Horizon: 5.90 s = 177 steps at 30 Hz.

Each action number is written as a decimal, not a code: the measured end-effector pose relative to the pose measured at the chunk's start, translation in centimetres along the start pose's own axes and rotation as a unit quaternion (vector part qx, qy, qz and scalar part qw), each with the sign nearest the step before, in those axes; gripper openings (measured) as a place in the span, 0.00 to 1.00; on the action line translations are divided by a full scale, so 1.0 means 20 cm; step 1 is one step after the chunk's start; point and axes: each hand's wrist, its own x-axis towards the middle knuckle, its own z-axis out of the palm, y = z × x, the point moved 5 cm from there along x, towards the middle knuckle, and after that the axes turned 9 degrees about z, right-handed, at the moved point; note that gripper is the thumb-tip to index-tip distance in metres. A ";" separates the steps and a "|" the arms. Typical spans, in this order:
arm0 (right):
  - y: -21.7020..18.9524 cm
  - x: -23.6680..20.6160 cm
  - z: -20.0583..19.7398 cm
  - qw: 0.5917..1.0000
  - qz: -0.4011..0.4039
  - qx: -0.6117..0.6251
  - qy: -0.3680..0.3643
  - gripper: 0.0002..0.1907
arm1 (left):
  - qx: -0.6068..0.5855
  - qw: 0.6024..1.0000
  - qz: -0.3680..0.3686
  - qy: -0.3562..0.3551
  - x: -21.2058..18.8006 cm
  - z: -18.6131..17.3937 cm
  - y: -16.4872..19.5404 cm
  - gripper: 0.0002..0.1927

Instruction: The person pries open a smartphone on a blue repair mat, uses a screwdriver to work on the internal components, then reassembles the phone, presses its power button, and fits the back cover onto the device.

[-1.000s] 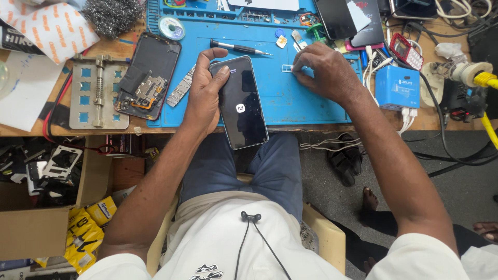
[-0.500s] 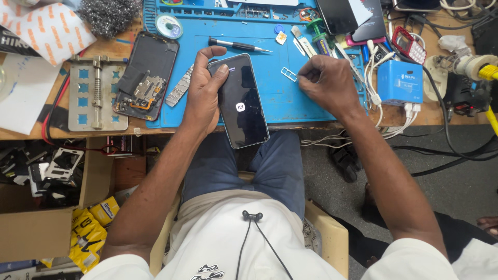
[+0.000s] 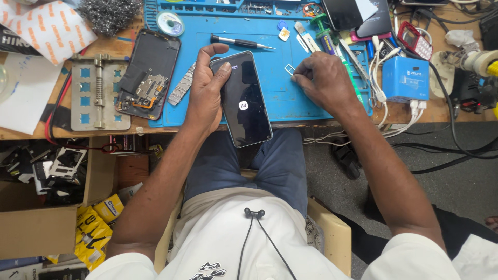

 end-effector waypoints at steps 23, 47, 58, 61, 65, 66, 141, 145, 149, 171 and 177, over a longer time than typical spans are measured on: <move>0.06 -0.10 -0.11 0.999 -0.043 -0.021 0.022 0.09 | 0.004 1.000 0.012 -0.004 0.00 -0.01 -0.01 0.16; -0.15 -0.14 0.02 0.987 -0.124 0.037 0.095 0.04 | 0.018 0.999 0.031 -0.012 -0.01 -0.01 0.01 0.17; -0.14 -0.25 0.02 0.989 -0.106 0.002 0.106 0.12 | 0.009 0.999 0.030 -0.010 -0.01 0.00 0.01 0.16; -0.17 -0.29 0.04 0.987 -0.118 -0.045 0.104 0.15 | 0.015 0.999 0.035 -0.011 -0.01 0.00 0.01 0.17; -0.17 -0.30 0.07 0.983 -0.119 -0.100 0.096 0.16 | 0.015 1.000 0.014 -0.009 -0.01 -0.01 0.00 0.17; -0.17 -0.30 0.08 0.983 -0.118 -0.106 0.093 0.16 | 0.019 1.000 0.019 -0.010 -0.01 -0.01 0.00 0.17; -0.16 -0.12 0.08 0.894 0.123 0.287 -0.321 0.10 | 0.076 0.995 0.026 -0.052 0.22 0.00 -0.09 0.11; -0.18 -0.11 0.09 0.885 0.114 0.305 -0.332 0.10 | 0.108 0.992 0.032 -0.060 0.20 0.05 -0.09 0.11; -0.16 -0.12 0.09 0.897 0.124 0.294 -0.305 0.11 | 0.125 0.990 0.046 -0.054 0.20 0.05 -0.08 0.10; -0.13 -0.29 0.33 0.649 0.100 0.704 -0.269 0.16 | -0.036 0.999 -0.002 0.010 0.19 0.13 -0.06 0.14; -0.16 -0.30 0.31 0.723 0.114 0.663 -0.158 0.15 | -0.040 0.992 0.040 0.114 0.18 0.04 -0.07 0.13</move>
